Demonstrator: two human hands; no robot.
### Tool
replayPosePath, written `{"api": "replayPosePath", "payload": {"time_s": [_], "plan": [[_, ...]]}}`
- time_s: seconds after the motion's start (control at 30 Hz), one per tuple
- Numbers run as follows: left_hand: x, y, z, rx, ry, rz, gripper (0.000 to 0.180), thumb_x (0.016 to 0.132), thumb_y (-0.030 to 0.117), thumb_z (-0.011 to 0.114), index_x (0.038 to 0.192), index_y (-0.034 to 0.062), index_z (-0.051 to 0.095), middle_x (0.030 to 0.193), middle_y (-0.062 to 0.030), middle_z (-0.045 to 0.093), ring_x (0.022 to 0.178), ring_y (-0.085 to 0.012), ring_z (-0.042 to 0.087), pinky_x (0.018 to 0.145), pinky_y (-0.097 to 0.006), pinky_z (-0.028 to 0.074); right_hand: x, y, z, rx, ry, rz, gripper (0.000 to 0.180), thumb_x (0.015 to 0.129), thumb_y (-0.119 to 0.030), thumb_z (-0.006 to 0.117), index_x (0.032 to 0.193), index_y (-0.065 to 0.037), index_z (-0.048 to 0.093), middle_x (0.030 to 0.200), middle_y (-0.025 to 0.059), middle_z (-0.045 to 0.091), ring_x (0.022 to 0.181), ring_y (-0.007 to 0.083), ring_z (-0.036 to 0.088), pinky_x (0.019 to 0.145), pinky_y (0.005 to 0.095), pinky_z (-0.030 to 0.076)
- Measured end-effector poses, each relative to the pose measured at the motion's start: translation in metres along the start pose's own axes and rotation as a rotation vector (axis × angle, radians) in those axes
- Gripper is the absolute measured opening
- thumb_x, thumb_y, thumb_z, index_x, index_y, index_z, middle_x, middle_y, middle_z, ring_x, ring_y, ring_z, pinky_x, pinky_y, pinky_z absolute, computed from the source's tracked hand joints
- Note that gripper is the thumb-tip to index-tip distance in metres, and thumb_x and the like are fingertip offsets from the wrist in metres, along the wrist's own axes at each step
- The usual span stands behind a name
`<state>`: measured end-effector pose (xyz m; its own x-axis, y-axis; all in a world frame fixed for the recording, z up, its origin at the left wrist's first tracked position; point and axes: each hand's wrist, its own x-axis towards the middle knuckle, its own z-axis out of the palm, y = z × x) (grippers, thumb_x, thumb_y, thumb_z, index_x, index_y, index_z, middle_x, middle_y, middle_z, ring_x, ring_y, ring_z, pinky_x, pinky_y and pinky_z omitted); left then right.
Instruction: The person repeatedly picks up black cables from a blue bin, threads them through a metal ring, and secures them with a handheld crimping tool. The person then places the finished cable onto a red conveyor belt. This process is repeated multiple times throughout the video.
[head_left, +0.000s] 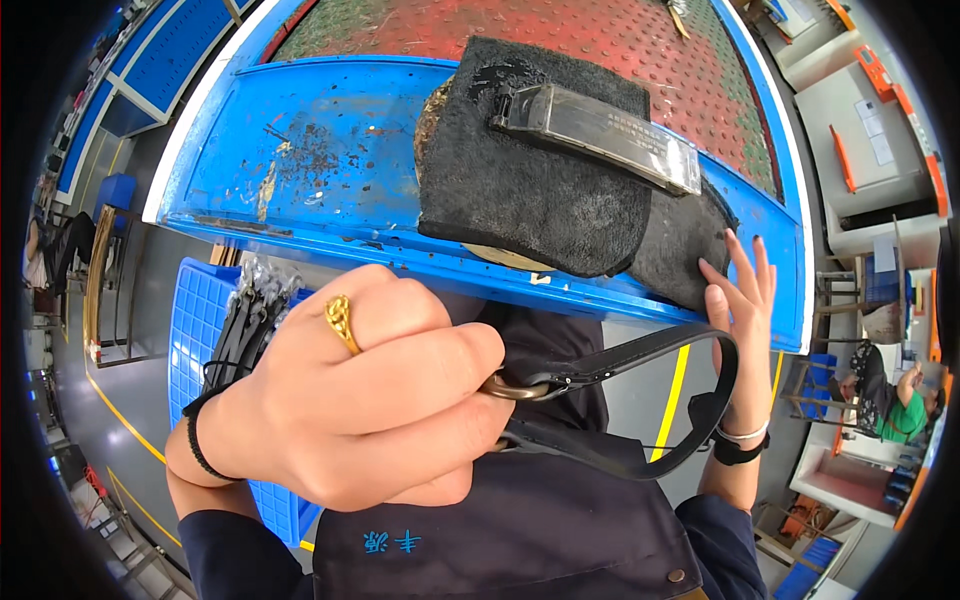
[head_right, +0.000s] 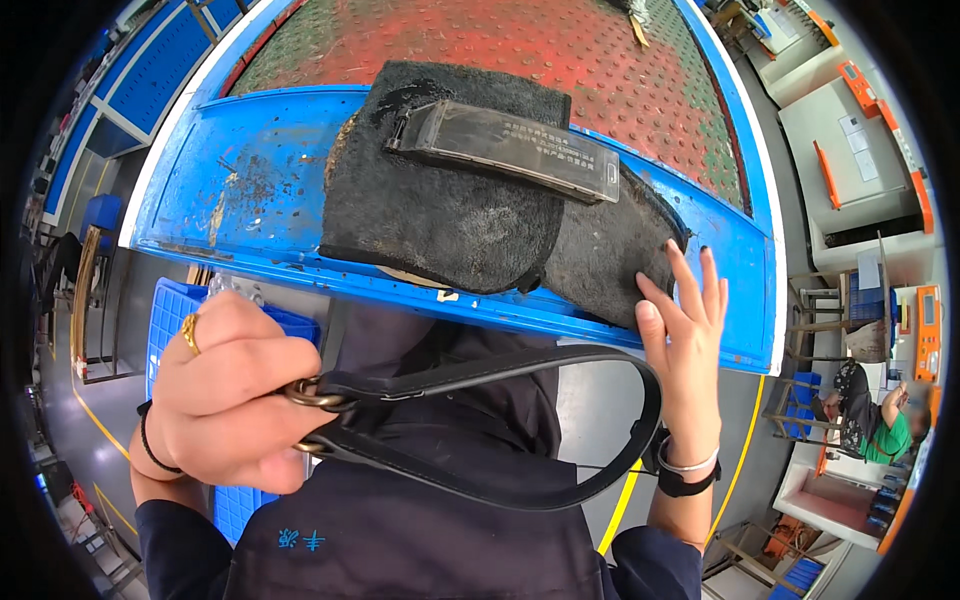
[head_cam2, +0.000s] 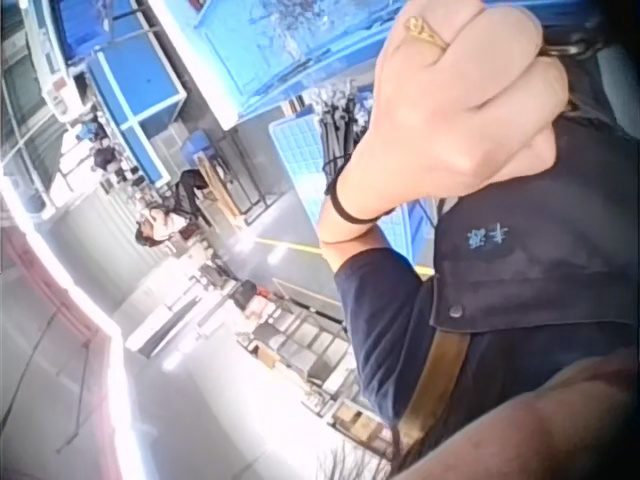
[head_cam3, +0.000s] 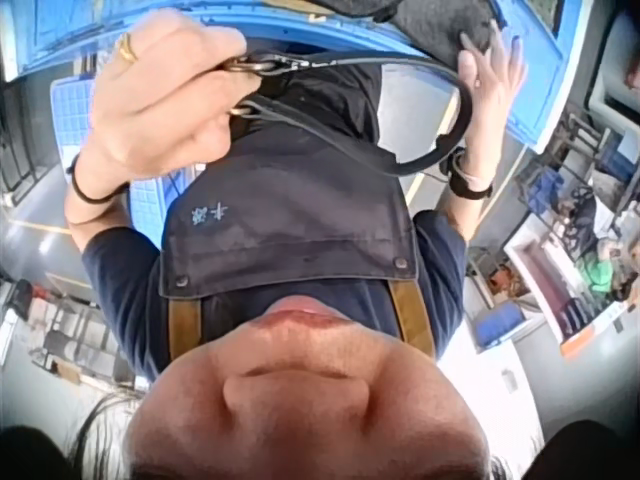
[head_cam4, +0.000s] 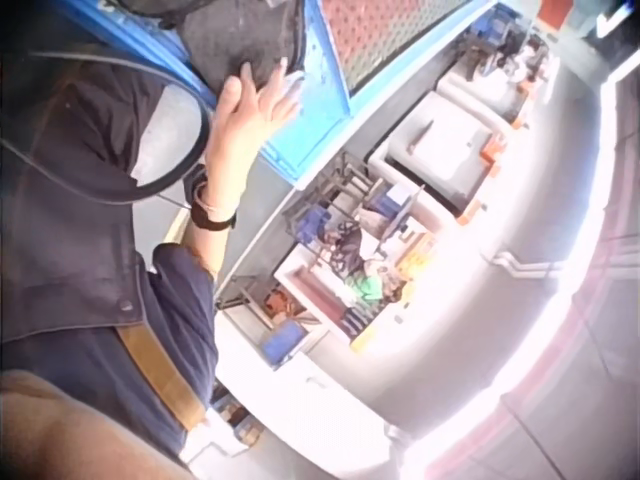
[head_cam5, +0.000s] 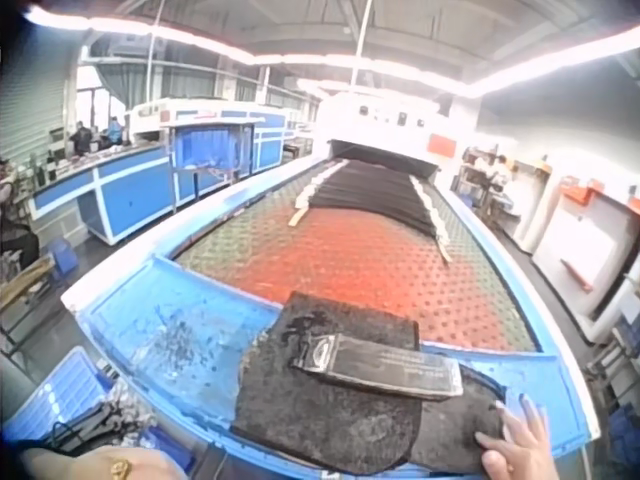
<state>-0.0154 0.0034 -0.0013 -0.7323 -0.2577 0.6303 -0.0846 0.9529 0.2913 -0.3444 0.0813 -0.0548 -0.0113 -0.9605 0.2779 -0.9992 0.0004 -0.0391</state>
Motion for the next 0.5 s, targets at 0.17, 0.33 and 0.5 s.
{"api": "replayPosePath", "payload": {"time_s": [0.17, 0.33, 0.5], "plan": [[0.004, 0.001, 0.001, -0.065, -0.023, -0.049, 0.013, 0.057, 0.015, 0.059, 0.065, 0.0065, 0.062, 0.076, -0.0059, 0.055, 0.057, -0.0186, 0.046, 0.05, -0.029, 0.035, 0.007, -0.039, -0.05, 0.347, 0.196, -0.169, 0.04, 0.086, -0.044, 0.04, 0.087, -0.015, 0.069, 0.12, 0.0085, 0.051, 0.124, 0.0342, 0.029, 0.103, 0.0482, 0.016], [0.008, 0.006, -0.002, -0.123, -0.063, -0.142, 0.013, 0.056, 0.014, 0.058, 0.065, 0.0079, 0.063, 0.072, -0.0043, 0.055, 0.056, -0.0184, 0.046, 0.05, -0.029, 0.036, 0.003, -0.061, -0.068, 0.094, 0.217, -0.682, 0.045, 0.081, -0.061, 0.034, 0.09, -0.032, 0.067, 0.137, 0.0008, 0.029, 0.13, 0.0369, 0.006, 0.105, 0.0508, 0.002], [0.008, 0.004, 0.0, -0.154, -0.072, -0.16, 0.012, 0.056, 0.013, 0.057, 0.065, 0.0087, 0.063, 0.072, -0.0041, 0.056, 0.055, -0.0181, 0.046, 0.05, -0.029, 0.036, 0.009, -0.073, -0.062, 0.012, 0.232, -0.791, 0.038, 0.081, -0.059, 0.036, 0.094, -0.038, 0.065, 0.141, -0.0057, 0.021, 0.131, 0.0369, -0.001, 0.105, 0.0521, -0.003]]}}
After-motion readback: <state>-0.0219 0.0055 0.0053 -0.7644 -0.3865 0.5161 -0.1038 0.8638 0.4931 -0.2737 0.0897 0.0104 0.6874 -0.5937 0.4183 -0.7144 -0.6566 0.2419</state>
